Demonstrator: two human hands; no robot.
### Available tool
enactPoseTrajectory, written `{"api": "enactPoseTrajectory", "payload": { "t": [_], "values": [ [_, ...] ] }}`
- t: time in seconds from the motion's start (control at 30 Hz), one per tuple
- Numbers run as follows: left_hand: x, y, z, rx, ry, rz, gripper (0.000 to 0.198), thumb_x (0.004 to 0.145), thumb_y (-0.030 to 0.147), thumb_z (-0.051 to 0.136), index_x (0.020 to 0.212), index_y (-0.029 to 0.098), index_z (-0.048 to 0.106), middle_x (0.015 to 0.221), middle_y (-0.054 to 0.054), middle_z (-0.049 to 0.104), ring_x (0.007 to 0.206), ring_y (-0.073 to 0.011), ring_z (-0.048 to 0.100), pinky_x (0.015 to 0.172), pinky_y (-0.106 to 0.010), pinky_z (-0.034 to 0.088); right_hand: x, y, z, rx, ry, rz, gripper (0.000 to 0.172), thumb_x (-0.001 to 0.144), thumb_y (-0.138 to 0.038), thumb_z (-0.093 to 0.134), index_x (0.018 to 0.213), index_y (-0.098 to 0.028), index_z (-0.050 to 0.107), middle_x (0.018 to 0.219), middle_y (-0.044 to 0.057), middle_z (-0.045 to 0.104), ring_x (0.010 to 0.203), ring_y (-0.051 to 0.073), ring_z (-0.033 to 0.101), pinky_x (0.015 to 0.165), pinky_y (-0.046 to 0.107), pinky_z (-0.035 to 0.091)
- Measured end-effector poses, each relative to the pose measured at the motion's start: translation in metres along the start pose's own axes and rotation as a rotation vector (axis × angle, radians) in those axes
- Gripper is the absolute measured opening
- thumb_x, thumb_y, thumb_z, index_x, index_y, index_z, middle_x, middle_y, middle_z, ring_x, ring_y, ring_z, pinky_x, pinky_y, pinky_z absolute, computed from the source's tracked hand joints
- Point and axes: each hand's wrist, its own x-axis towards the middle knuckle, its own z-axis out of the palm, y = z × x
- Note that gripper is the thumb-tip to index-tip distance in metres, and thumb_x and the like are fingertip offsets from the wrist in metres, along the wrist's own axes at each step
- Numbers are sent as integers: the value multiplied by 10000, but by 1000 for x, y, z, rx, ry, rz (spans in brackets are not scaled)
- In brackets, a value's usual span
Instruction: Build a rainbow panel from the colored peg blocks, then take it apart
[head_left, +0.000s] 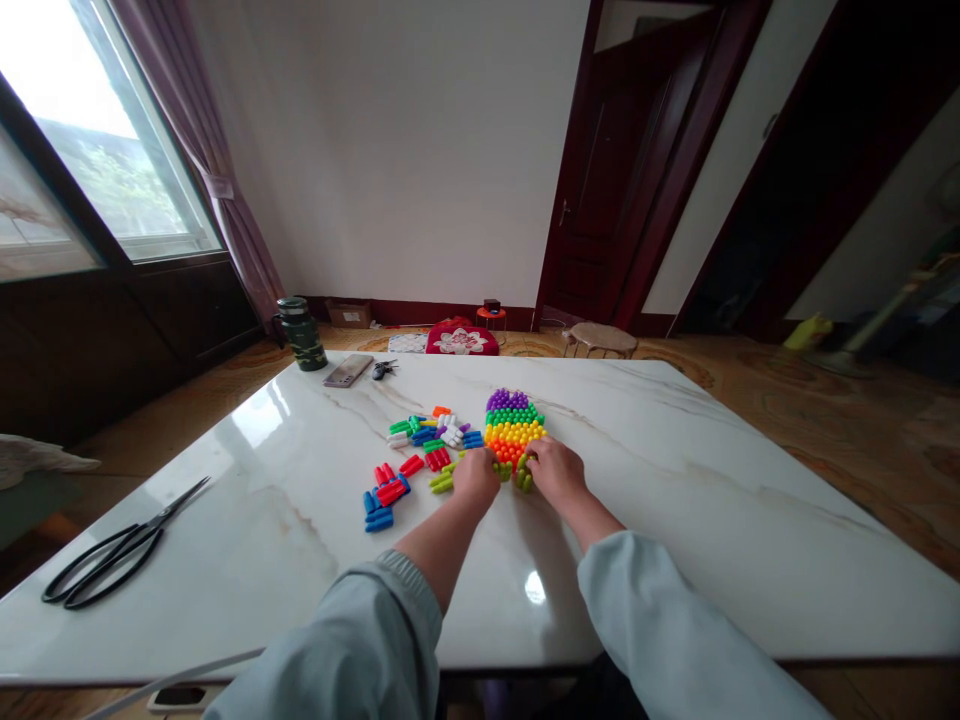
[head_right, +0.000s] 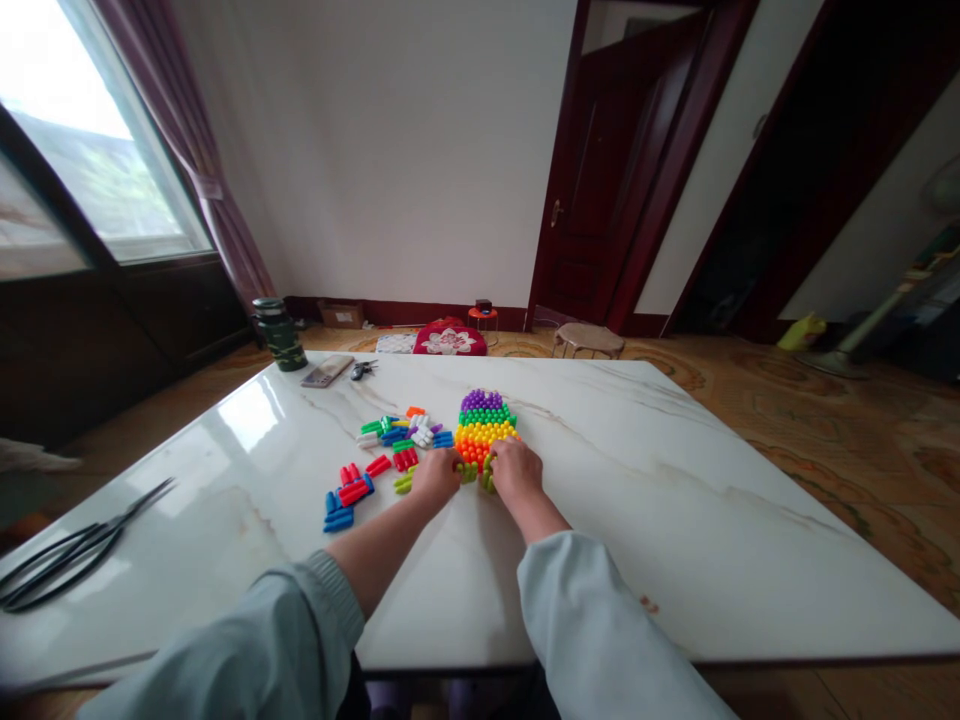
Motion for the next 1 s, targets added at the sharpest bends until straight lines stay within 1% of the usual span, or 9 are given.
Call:
{"api": "enactPoseTrajectory", "payload": {
  "t": [0.17,0.23,0.3,0.37,0.47,0.57,0.7,0.83,1.0],
  "values": [
    [0,1,-1,-20,28,7,230,721,88,634,938,163,658,942,-104,662,881,-256,627,719,-302,440,0,0,3,-6,-12,-14,163,807,-198,606,929,-244,705,1032,42,668,930,189,624,692,255,427],
    [-1,3,-3,-22,37,10,254,716,90,651,961,154,631,984,-112,651,901,-250,623,731,-297,447,-1,-1,-1,-3,-8,4,169,800,-215,623,948,-240,700,1060,48,664,911,187,632,681,256,429],
    [-1,4,-4,-18,42,4,272,709,101,672,970,149,611,1013,-117,643,913,-243,622,737,-292,455,-2,-4,-9,-8,-10,44,142,816,-247,611,928,-239,697,1028,49,681,871,183,643,667,255,427],
    [-2,5,-7,-4,34,-12,261,705,115,683,954,149,611,992,-108,654,912,-235,626,736,-285,464,-4,-7,-17,-29,-51,96,125,826,-304,603,877,-238,697,931,50,704,832,188,654,652,257,425],
    [-3,5,-11,26,-14,-35,162,701,134,684,858,151,648,895,-83,685,876,-223,643,722,-275,476,-7,-10,-23,-73,-151,146,177,759,-379,669,858,-235,697,861,55,716,812,212,666,629,262,421],
    [-6,4,-15,55,-85,-43,62,689,137,686,750,143,683,817,-76,705,820,-208,663,706,-263,491,-9,-10,-17,-93,-219,128,195,729,-339,690,886,-224,702,906,68,720,841,223,668,629,262,417],
    [-11,5,-20,91,-152,-39,59,682,134,686,731,135,718,792,-89,722,814,-213,683,709,-266,521,-9,-10,-5,-65,-257,83,135,772,-256,643,887,-231,710,937,54,723,873,205,665,653,254,410],
    [-12,6,-20,110,-215,-29,100,675,149,706,766,157,746,759,-77,732,780,-208,700,705,-274,549,-9,-12,-1,-37,-240,36,154,786,-228,625,914,-255,706,949,23,726,886,184,661,657,241,402],
    [-10,4,-14,100,-264,-30,170,694,171,712,858,173,756,766,-73,743,724,-195,709,682,-277,568,-6,-12,7,-21,-188,3,174,795,-232,626,959,-248,682,909,25,727,864,186,664,658,245,402]
  ]
}}
